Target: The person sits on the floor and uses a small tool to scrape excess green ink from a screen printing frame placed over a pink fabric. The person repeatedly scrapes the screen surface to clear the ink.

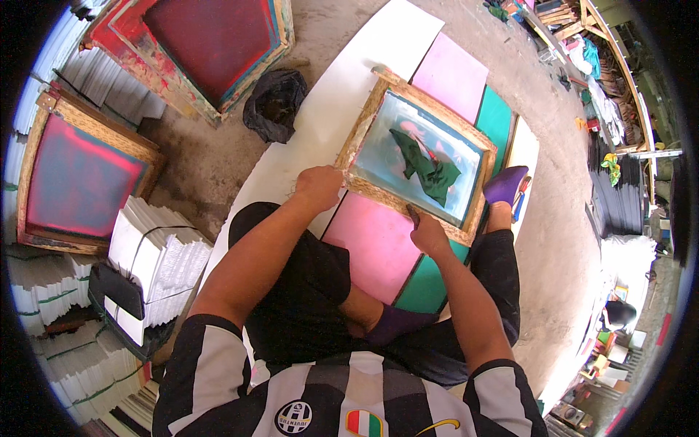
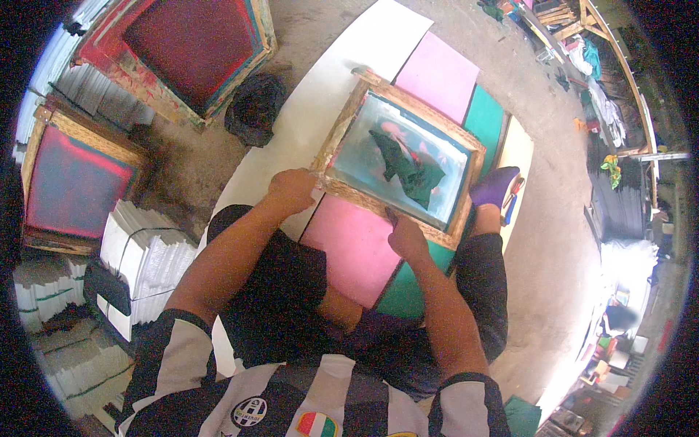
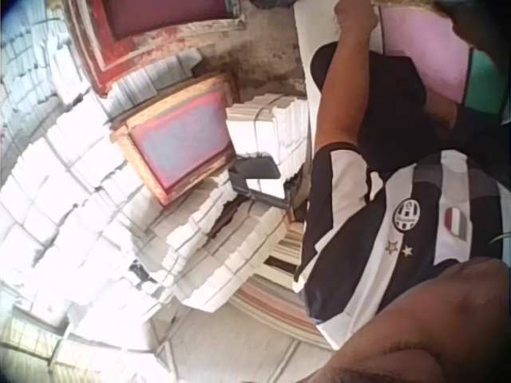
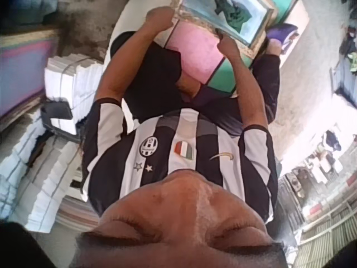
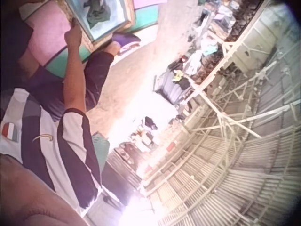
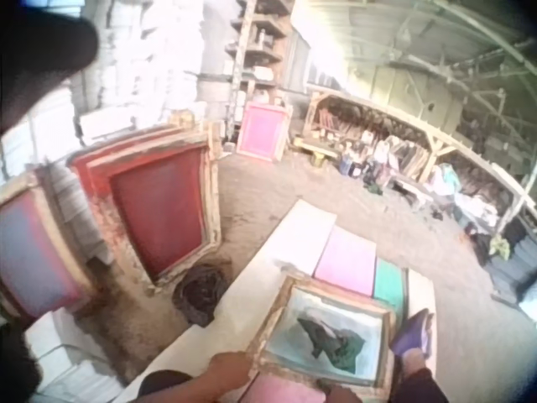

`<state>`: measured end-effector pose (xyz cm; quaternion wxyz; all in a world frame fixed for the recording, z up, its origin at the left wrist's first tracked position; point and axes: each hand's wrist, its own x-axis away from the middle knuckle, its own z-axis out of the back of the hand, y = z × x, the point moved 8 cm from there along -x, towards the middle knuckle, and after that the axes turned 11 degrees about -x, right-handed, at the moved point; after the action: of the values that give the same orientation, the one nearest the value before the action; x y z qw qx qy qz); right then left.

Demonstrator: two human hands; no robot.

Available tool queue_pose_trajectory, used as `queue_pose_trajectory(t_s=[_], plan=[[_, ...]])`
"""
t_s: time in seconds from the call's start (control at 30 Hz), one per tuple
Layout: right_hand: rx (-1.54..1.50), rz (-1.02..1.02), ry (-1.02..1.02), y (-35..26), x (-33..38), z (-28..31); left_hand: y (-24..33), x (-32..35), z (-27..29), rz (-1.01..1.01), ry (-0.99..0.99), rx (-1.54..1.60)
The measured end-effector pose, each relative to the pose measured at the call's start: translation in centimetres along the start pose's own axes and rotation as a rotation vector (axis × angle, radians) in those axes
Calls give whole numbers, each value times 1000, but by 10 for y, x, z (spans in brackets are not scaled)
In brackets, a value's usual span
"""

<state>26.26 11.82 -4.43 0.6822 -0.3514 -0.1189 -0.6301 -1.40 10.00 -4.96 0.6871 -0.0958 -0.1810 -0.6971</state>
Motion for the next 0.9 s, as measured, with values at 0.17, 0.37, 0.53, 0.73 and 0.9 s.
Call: queue_pose_trajectory(t_s=[0.17,0.37,0.53,0.73,0.9], plan=[[-171,-67,257,24,1,-24,6,9,17,-10,24,-37],[-342,-38,384,26,12,-37,-1,11,11,54,60,-55],[-451,145,292,4,25,-57,7,19,17,-29,248,-2],[-494,282,205,-56,35,-71,39,36,27,-284,184,-59],[-457,346,196,-100,40,-68,30,43,33,-310,222,-57]])
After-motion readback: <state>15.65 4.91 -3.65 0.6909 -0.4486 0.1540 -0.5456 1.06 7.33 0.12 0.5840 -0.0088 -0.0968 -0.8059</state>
